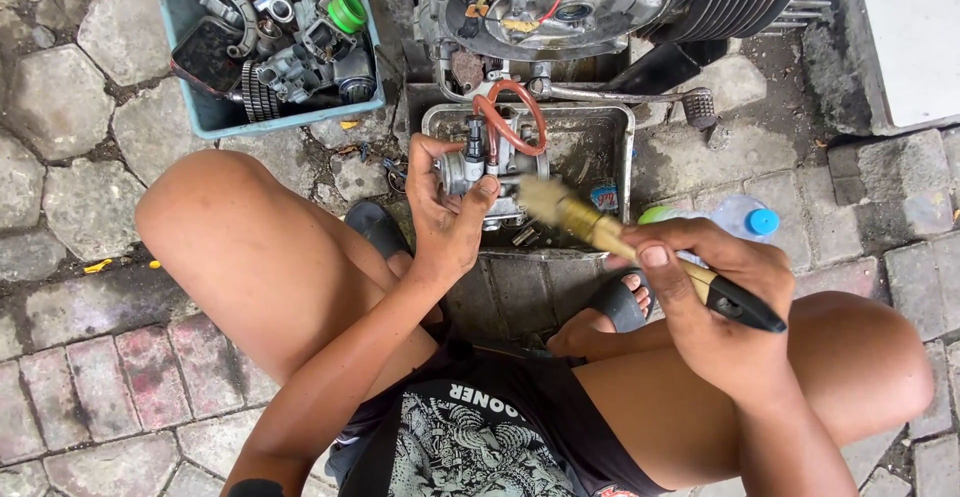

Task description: The person scrubs a carburetor with a brush, then compares it to another carburetor and a carburetor cover. The person handles the parts and places them into a bin.

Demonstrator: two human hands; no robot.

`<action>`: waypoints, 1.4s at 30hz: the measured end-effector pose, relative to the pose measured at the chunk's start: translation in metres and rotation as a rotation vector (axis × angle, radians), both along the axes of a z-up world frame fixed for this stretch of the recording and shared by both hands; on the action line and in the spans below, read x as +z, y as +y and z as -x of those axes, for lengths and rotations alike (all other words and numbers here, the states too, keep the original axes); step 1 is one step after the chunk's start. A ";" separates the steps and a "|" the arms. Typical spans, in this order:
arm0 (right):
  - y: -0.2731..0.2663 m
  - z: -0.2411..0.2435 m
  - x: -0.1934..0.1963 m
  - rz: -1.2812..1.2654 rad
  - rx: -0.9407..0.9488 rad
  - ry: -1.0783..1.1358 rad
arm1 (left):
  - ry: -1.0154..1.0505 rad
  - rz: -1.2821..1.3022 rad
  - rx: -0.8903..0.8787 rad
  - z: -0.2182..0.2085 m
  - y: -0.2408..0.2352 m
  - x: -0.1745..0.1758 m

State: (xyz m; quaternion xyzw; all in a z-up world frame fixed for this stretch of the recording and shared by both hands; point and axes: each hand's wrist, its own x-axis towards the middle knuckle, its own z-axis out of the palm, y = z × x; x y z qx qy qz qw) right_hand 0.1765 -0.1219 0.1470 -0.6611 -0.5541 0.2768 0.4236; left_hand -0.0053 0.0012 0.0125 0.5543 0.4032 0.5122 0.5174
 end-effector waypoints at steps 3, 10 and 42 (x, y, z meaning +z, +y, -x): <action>-0.006 0.002 -0.008 -0.090 -0.073 -0.141 | -0.248 0.078 -0.042 -0.004 0.000 -0.008; -0.005 -0.009 -0.008 -0.031 -0.047 -0.056 | -0.475 0.462 -0.049 0.006 0.006 -0.088; -0.001 -0.008 -0.005 0.060 0.178 0.111 | -0.461 -0.244 -0.093 0.011 -0.002 -0.117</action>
